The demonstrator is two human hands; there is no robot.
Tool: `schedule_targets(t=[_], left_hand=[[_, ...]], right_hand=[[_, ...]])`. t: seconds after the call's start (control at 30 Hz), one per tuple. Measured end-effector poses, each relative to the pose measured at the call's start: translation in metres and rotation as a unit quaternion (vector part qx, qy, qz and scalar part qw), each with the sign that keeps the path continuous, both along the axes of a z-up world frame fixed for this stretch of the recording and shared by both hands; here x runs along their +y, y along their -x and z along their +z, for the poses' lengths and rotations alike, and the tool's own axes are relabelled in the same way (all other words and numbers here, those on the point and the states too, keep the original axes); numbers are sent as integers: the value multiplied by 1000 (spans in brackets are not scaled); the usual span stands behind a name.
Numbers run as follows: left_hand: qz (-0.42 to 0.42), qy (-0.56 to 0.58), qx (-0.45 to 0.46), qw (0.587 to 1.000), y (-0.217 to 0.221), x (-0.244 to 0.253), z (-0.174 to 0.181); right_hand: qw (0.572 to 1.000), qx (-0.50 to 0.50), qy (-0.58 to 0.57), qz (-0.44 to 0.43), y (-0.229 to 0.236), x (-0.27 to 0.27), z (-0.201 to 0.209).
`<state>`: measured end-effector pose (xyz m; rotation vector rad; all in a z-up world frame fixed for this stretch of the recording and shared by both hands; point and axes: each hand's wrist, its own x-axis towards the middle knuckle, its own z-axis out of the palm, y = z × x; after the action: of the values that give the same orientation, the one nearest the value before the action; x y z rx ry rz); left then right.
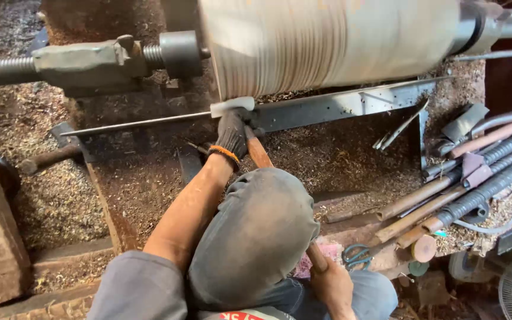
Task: The person holds a wooden-handled turning tool braced on a white rest block against a large rotating wooden cylinder mounted on a lathe, shaping its surface. They keep the tool pressed to the spinning wood throughout, moving it along the cylinder as it turns.
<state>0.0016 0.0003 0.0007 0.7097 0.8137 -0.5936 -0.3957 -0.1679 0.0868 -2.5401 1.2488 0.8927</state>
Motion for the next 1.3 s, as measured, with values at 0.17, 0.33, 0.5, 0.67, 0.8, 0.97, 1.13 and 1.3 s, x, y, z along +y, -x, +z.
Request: schedule_targets(t=[0.17,0.33,0.5,0.67,0.8,0.97,1.13,1.3], left_hand=[[-1,21,25,999,-3,-3,-13],[10,8,41,999,-3,-6,-3],[6,31,68,997,-5,-7,0],[8,50,28,998,-2,-9,-17],[1,252,11,968,3,3,-10],[-6,220,17,975,9,14,-25],[-20,173,15,985,1,18,26],[-55,125,27,990,3,24,3]], right_hand=[[1000,9,-5,-8,5,-1,-4],[1000,5,-2,-8,-9,0,8],[1000,17,-4,-24,-9,1,9],[1000,-3,-16,-10,-5,-1,9],[999,-25,-27,6,5,-4,2],[1000,3,-15,12,-7,2,6],[1000,0,-13,11,-7,3,5],[999,-13,-5,29,-8,5,3]])
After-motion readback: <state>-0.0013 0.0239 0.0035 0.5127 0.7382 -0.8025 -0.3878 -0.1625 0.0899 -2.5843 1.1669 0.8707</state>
